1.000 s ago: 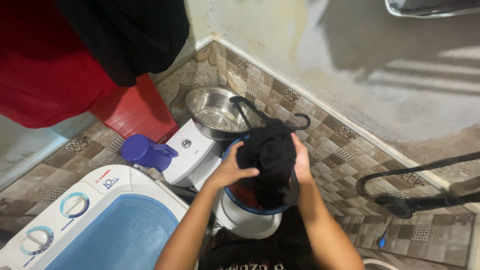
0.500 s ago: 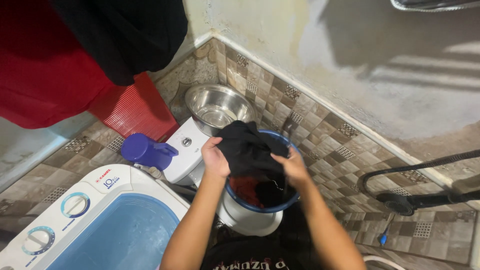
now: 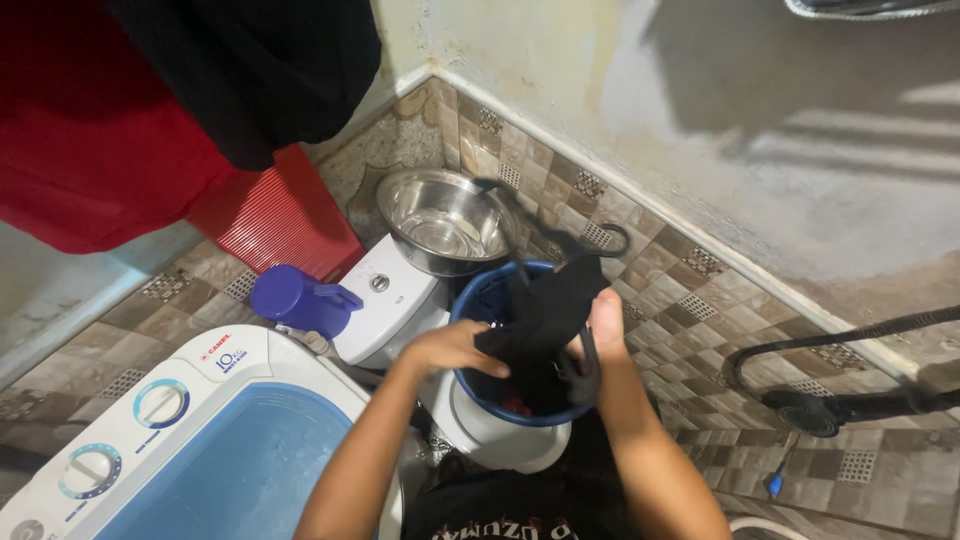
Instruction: Hanging various pieces of wet laundry onto hangers and a clothesline in a bathroom area.
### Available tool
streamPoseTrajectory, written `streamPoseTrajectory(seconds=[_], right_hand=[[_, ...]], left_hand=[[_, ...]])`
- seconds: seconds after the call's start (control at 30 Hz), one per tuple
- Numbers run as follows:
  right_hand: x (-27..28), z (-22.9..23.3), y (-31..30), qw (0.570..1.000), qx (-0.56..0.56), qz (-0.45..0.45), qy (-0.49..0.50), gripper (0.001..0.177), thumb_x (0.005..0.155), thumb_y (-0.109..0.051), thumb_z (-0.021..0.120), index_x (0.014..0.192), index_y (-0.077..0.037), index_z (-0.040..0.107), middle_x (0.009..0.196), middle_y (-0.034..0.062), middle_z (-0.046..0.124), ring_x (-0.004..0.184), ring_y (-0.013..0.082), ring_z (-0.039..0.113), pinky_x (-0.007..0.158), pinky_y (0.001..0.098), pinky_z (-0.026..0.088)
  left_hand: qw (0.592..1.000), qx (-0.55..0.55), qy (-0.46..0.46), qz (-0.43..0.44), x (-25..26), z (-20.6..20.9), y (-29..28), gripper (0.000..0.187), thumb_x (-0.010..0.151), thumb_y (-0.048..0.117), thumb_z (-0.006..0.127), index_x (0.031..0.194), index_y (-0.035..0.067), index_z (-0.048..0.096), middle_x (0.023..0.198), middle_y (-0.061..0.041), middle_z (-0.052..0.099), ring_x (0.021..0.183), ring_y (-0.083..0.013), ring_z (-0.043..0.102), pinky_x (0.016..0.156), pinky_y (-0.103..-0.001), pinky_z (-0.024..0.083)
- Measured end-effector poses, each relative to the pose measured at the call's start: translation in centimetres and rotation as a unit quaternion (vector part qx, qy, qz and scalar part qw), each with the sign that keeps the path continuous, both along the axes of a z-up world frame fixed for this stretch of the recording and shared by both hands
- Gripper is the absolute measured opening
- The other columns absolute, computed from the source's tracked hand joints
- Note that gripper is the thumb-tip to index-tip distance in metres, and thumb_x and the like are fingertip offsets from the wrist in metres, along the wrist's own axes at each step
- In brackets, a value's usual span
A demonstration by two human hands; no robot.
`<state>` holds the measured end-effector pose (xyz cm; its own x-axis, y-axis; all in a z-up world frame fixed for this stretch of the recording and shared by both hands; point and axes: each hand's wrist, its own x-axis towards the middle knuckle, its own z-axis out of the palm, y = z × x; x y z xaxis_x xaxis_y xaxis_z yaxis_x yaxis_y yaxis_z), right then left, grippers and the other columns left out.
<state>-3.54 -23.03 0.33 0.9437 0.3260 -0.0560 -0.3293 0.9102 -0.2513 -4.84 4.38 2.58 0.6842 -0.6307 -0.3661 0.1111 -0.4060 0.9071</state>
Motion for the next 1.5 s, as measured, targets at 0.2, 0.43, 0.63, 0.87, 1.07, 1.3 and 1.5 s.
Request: streamPoseTrajectory(seconds=[0.2, 0.43, 0.63, 0.87, 1.07, 1.3, 1.5], right_hand=[[0.3, 2.1, -1.0, 0.974, 0.141, 0.122, -0.128, 0.037, 0.12, -0.027, 0.046, 0.123, 0.004, 0.064, 0.112, 0.0206, 0.071, 0.107, 0.0333, 0.068, 0.102, 0.0429, 0.054], [2.7, -9.6, -3.3, 0.953, -0.261, 0.07, 0.134, 0.045, 0.099, -0.038, 0.049, 0.113, -0.002, 0.072, 0.1, 0.0135, 0.076, 0.081, 0.0284, 0.074, 0.067, 0.0401, 0.061], [-1.0, -3.0, 3.7, 0.938, -0.265, 0.099, 0.199, 0.052, 0.095, -0.042, 0.038, 0.123, -0.01, 0.068, 0.118, 0.0097, 0.074, 0.102, 0.0304, 0.071, 0.084, 0.0503, 0.058], [-0.9, -4.5, 0.9, 0.965, -0.224, -0.059, 0.121, 0.059, 0.102, -0.052, 0.041, 0.126, -0.003, 0.064, 0.12, 0.0157, 0.067, 0.11, 0.033, 0.063, 0.096, 0.0467, 0.052], [-0.1, -2.6, -1.5, 0.955, -0.25, -0.126, -0.101, 0.058, 0.107, -0.049, 0.056, 0.121, 0.007, 0.066, 0.112, 0.0213, 0.064, 0.101, 0.0332, 0.063, 0.092, 0.044, 0.053], [-0.7, -2.4, -5.0, 0.973, -0.156, -0.117, -0.122, 0.054, 0.088, -0.046, 0.061, 0.117, 0.0, 0.066, 0.119, 0.0175, 0.065, 0.114, 0.0341, 0.062, 0.106, 0.0485, 0.049], [-0.6, -4.7, -8.1, 0.972, -0.133, -0.057, -0.186, 0.052, 0.088, -0.044, 0.066, 0.112, 0.002, 0.068, 0.115, 0.0208, 0.065, 0.114, 0.0365, 0.059, 0.107, 0.0499, 0.043]], left_hand=[[0.938, -0.233, 0.187, 0.177, 0.5, -4.4, -1.0, 0.068, 0.082, 0.01, 0.078, 0.143, 0.005, 0.05, 0.132, -0.011, 0.065, 0.123, -0.02, 0.063, 0.105, -0.038, 0.048], [0.6, -0.696, 0.301, 0.254, 2.7, -1.9, -0.7, 0.042, 0.094, 0.023, 0.053, 0.123, -0.004, 0.066, 0.118, -0.022, 0.072, 0.109, -0.0384, 0.069, 0.101, -0.049, 0.055], [0.612, -0.679, 0.398, 0.08, 0.9, -0.5, -2.9, 0.049, 0.105, 0.039, 0.051, 0.118, -0.005, 0.067, 0.112, -0.023, 0.074, 0.103, -0.0376, 0.071, 0.098, -0.045, 0.056], [0.993, 0.023, -0.015, -0.112, 1.4, 1.0, 1.3, 0.049, 0.094, 0.039, 0.072, 0.103, -0.009, 0.078, 0.097, -0.02, 0.075, 0.086, -0.0267, 0.072, 0.079, -0.039, 0.052], [0.981, 0.126, -0.089, -0.118, -1.4, 6.6, -0.3, 0.036, 0.078, 0.023, 0.073, 0.112, 0.01, 0.075, 0.098, -0.012, 0.077, 0.095, -0.029, 0.073, 0.087, -0.034, 0.053], [0.877, 0.145, -0.454, 0.059, -1.6, 6.0, 0.2, 0.031, 0.066, 0.004, 0.067, 0.095, 0.0, 0.076, 0.128, -0.031, 0.061, 0.122, -0.048, 0.051, 0.104, -0.049, 0.038], [0.888, 0.064, -0.427, 0.161, -1.4, 7.8, -0.3, 0.056, 0.075, -0.005, 0.052, 0.129, -0.004, 0.064, 0.123, -0.026, 0.064, 0.116, -0.0439, 0.055, 0.104, -0.049, 0.041]])
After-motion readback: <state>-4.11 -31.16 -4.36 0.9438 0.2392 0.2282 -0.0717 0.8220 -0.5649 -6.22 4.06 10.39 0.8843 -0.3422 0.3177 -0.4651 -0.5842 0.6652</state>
